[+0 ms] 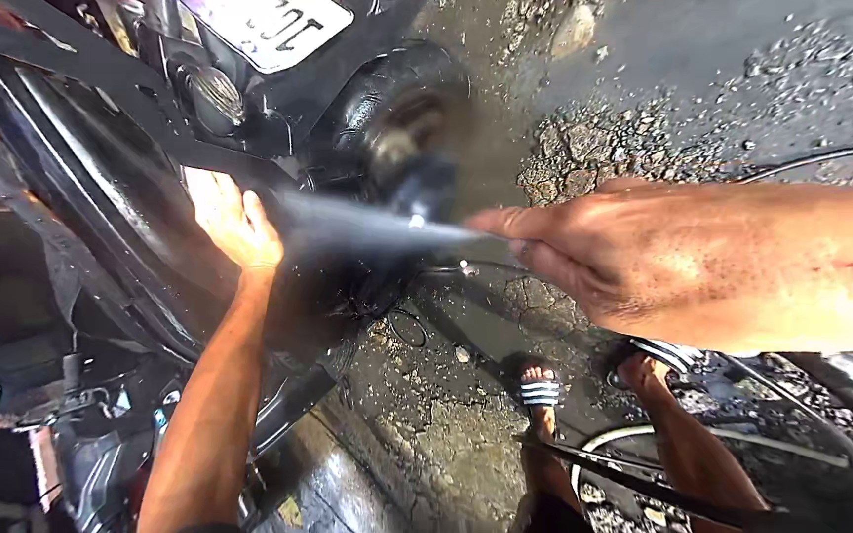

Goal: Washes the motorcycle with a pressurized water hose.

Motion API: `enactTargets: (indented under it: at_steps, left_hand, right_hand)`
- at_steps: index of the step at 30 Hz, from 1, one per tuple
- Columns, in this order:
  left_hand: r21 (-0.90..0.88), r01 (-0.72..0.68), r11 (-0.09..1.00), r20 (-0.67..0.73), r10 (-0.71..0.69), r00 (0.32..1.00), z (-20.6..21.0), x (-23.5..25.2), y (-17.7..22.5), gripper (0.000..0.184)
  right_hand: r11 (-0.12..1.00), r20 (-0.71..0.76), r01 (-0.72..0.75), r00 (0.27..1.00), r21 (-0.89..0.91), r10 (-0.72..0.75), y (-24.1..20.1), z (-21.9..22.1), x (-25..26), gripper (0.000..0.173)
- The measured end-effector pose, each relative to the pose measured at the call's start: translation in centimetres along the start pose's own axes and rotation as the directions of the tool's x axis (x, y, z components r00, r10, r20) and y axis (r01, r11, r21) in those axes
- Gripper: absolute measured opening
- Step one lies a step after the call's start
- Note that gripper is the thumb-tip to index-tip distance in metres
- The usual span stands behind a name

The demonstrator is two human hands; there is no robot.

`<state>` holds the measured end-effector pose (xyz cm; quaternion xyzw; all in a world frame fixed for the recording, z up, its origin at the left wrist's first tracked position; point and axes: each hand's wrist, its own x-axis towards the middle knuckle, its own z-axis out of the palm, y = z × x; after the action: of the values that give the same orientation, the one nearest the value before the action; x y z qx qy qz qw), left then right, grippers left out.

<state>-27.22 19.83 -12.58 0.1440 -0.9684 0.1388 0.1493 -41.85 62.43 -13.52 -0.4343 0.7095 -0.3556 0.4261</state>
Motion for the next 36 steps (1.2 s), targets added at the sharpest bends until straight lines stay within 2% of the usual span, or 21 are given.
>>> enactTargets:
  at_steps: [2,5,8,11,14,17,25,29,31,36]
  left_hand:
    - [0.125,0.031,0.992,0.028,-0.035,0.999,0.0,-0.1,0.2,0.064]
    - [0.246,0.109,0.963,-0.011,-0.11,0.994,0.9,0.2,0.9,0.063]
    - [0.307,0.189,0.933,-0.071,-0.175,0.982,1.5,0.3,1.3,0.056]
    - [0.376,0.24,0.895,-0.106,-0.215,0.971,2.2,0.5,1.7,0.056]
    - [0.417,0.261,0.871,-0.111,-0.236,0.965,2.4,0.5,2.0,0.056]
    - [0.433,0.271,0.86,-0.141,-0.233,0.962,2.6,0.7,2.0,0.053]
    - [0.451,0.262,0.853,-0.13,-0.228,0.965,2.6,0.6,2.0,0.056]
    - [0.457,0.263,0.849,-0.125,-0.232,0.965,2.7,0.6,2.1,0.056]
    - [0.455,0.262,0.851,-0.125,-0.23,0.965,2.6,0.6,2.2,0.055]
    - [0.457,0.269,0.848,-0.123,-0.24,0.963,2.6,0.5,2.5,0.053]
  right_hand:
    - [0.999,0.013,-0.005,1.0,0.035,0.004,1.2,0.8,0.2,0.048]
    - [0.992,-0.115,0.125,0.986,0.031,-0.121,4.9,3.6,0.0,0.05]
    - [0.993,-0.056,0.076,0.996,0.085,-0.071,4.3,2.6,-0.2,0.047]
    - [0.987,-0.148,0.156,0.978,0.047,-0.148,6.2,3.4,-0.5,0.048]
    - [0.998,-0.021,0.005,1.0,0.056,-0.004,2.8,0.8,-0.2,0.048]
    - [0.993,0.023,-0.085,0.996,0.083,0.083,1.8,0.5,0.2,0.051]
    - [0.994,0.021,-0.033,0.999,0.1,0.031,2.2,1.1,0.4,0.048]
    - [0.992,0.1,-0.034,0.995,0.119,0.022,2.5,0.6,0.8,0.049]
    - [0.993,0.076,-0.038,0.997,0.112,0.03,2.6,0.4,0.8,0.049]
    - [0.995,0.195,-0.08,0.979,0.065,0.066,1.7,0.3,0.8,0.048]
